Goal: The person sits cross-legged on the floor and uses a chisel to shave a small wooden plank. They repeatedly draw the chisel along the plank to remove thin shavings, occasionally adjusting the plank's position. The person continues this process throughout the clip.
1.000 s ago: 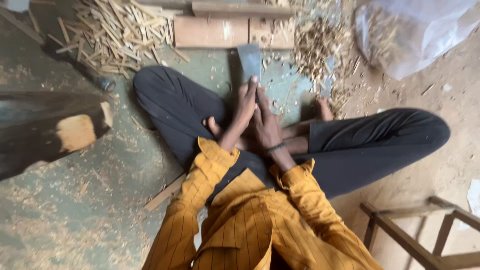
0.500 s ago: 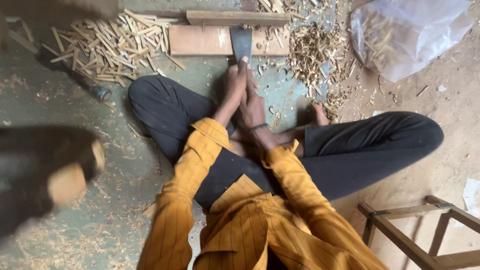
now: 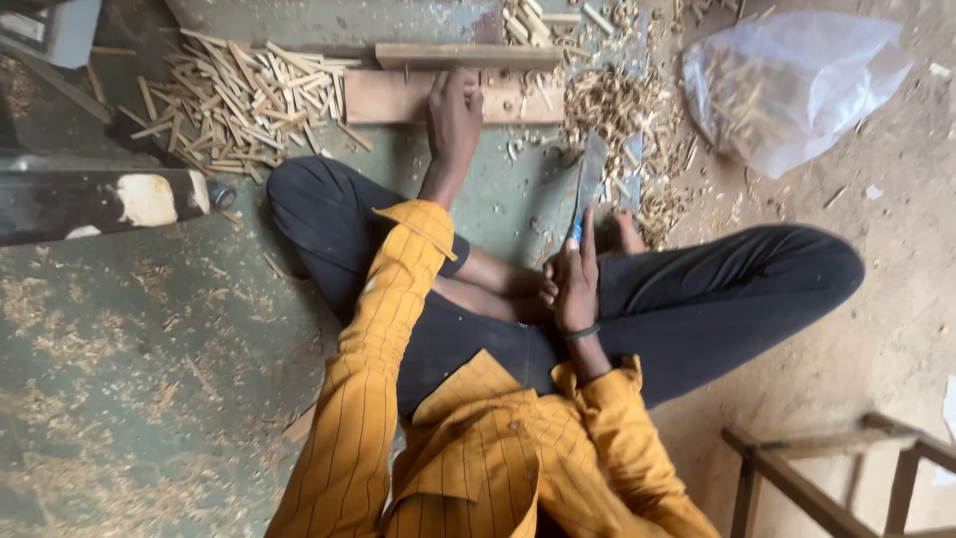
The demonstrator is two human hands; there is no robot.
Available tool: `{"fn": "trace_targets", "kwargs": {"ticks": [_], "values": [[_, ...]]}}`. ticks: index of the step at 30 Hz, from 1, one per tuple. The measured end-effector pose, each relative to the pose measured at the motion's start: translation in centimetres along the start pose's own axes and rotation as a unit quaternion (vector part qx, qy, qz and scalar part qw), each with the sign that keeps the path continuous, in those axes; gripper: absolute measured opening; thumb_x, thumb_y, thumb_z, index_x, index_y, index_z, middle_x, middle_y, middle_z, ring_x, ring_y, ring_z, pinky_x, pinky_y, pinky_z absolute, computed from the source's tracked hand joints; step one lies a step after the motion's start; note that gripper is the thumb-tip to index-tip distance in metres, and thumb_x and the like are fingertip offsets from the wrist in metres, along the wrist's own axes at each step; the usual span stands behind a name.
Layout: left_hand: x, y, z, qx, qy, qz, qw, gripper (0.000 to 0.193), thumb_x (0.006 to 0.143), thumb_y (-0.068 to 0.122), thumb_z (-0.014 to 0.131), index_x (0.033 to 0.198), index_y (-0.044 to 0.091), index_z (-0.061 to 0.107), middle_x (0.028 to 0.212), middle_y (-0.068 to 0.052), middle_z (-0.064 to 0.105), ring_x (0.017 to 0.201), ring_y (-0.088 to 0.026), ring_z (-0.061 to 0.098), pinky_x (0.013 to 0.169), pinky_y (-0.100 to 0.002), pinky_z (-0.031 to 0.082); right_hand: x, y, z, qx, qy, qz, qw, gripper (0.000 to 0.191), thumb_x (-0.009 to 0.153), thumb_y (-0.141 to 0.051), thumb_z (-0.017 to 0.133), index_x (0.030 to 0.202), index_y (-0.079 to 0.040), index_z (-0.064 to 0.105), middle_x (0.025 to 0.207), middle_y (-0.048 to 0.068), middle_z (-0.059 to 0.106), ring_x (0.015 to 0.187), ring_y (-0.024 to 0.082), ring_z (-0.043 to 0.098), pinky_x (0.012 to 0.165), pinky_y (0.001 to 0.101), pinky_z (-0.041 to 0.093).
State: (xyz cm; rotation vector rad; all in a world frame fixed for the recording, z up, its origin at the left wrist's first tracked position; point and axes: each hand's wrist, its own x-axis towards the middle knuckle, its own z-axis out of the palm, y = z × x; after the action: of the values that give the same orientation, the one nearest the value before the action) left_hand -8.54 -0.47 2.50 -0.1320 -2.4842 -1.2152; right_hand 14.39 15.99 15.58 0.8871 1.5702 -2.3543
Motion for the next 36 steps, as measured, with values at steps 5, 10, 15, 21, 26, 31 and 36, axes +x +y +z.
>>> {"fn": "trace_targets", "kwargs": {"ticks": [5, 10, 15, 21, 26, 31, 36], "values": [[0.9, 0.6, 2.2, 0.010, -0.034, -0.079, 0.996, 0.034, 0.076, 0.000, 0.080, 0.106, 0.002, 0.065, 0.098, -0.020, 0.063, 0.087, -0.039, 0.065, 0.074, -0.049, 0.051, 1.0, 0.0, -0.3, -0.022, -0.008, -0.030, 0.999, 0.068, 0.108, -0.021, 0.042, 0.167, -0.036, 0.012, 0.071, 0.002, 0.052, 0.045, 0.007, 0.038, 0.038, 0.0201, 0.033], [0.4, 0.8, 2.8, 0.018, 0.010, -0.088, 0.996, 0.026, 0.075, -0.002, 0.082, 0.095, 0.003, 0.066, 0.087, -0.016, 0.066, 0.083, -0.036, 0.067, 0.075, -0.047, 0.053, 1.2, 0.6, 0.3, -0.078, -0.030, -0.030, 0.996, 0.070, 0.107, -0.019, 0.049, 0.166, -0.032, 0.014, 0.064, -0.002, 0.046, 0.045, 0.007, 0.036, 0.037, 0.0226, 0.032], [0.2, 1.2, 1.0, -0.082, 0.027, -0.103, 0.991, 0.016, 0.083, 0.009, 0.077, 0.093, 0.003, 0.066, 0.086, -0.011, 0.069, 0.073, -0.024, 0.071, 0.065, -0.037, 0.055, 1.4, 0.7, 1.5, -0.369, -0.035, -0.149, 0.917, 0.061, 0.110, -0.023, 0.050, 0.165, -0.023, 0.026, 0.063, 0.002, 0.057, 0.054, 0.010, 0.054, 0.053, 0.0303, 0.049], [-6.7, 4.5, -3.8, -0.231, -0.071, -0.294, 0.925, 0.044, 0.107, 0.042, 0.053, 0.097, 0.002, 0.068, 0.074, -0.004, 0.069, 0.069, -0.015, 0.064, 0.059, -0.031, 0.047, 2.9, 1.5, 3.2, -0.454, -0.064, -0.097, 0.884, 0.059, 0.107, -0.022, 0.050, 0.164, -0.022, 0.032, 0.080, 0.021, 0.068, 0.065, 0.030, 0.068, 0.071, 0.0415, 0.055], [-12.6, 6.9, -3.5, -0.469, -0.166, -0.467, 0.731, 0.050, 0.102, 0.052, 0.045, 0.092, 0.005, 0.061, 0.071, -0.006, 0.067, 0.062, -0.017, 0.064, 0.053, -0.031, 0.049, 4.4, 3.0, 4.4, -0.456, -0.081, -0.219, 0.859, 0.055, 0.109, -0.016, 0.050, 0.162, -0.018, 0.036, 0.155, 0.025, 0.048, 0.138, 0.043, 0.052, 0.113, 0.0450, 0.047], [-12.8, 5.3, -1.3, -0.454, -0.124, -0.477, 0.742, 0.053, 0.106, 0.052, 0.048, 0.090, 0.003, 0.060, 0.073, -0.009, 0.061, 0.062, -0.019, 0.062, 0.058, -0.035, 0.053, 5.5, 3.9, 4.9, -0.449, -0.080, -0.184, 0.871, 0.060, 0.104, -0.014, 0.049, 0.161, -0.016, 0.032, 0.155, 0.025, 0.046, 0.138, 0.045, 0.049, 0.108, 0.0470, 0.047], [-9.2, 1.6, 1.4, -0.248, -0.118, -0.400, 0.875, 0.056, 0.105, 0.052, 0.046, 0.102, 0.001, 0.068, 0.084, -0.011, 0.071, 0.075, -0.020, 0.068, 0.066, -0.034, 0.053, 11.3, 5.6, 6.0, -0.445, -0.048, -0.135, 0.884, 0.064, 0.105, -0.021, 0.054, 0.164, -0.022, 0.031, 0.131, 0.029, 0.063, 0.119, 0.049, 0.063, 0.097, 0.0507, 0.055]]}}
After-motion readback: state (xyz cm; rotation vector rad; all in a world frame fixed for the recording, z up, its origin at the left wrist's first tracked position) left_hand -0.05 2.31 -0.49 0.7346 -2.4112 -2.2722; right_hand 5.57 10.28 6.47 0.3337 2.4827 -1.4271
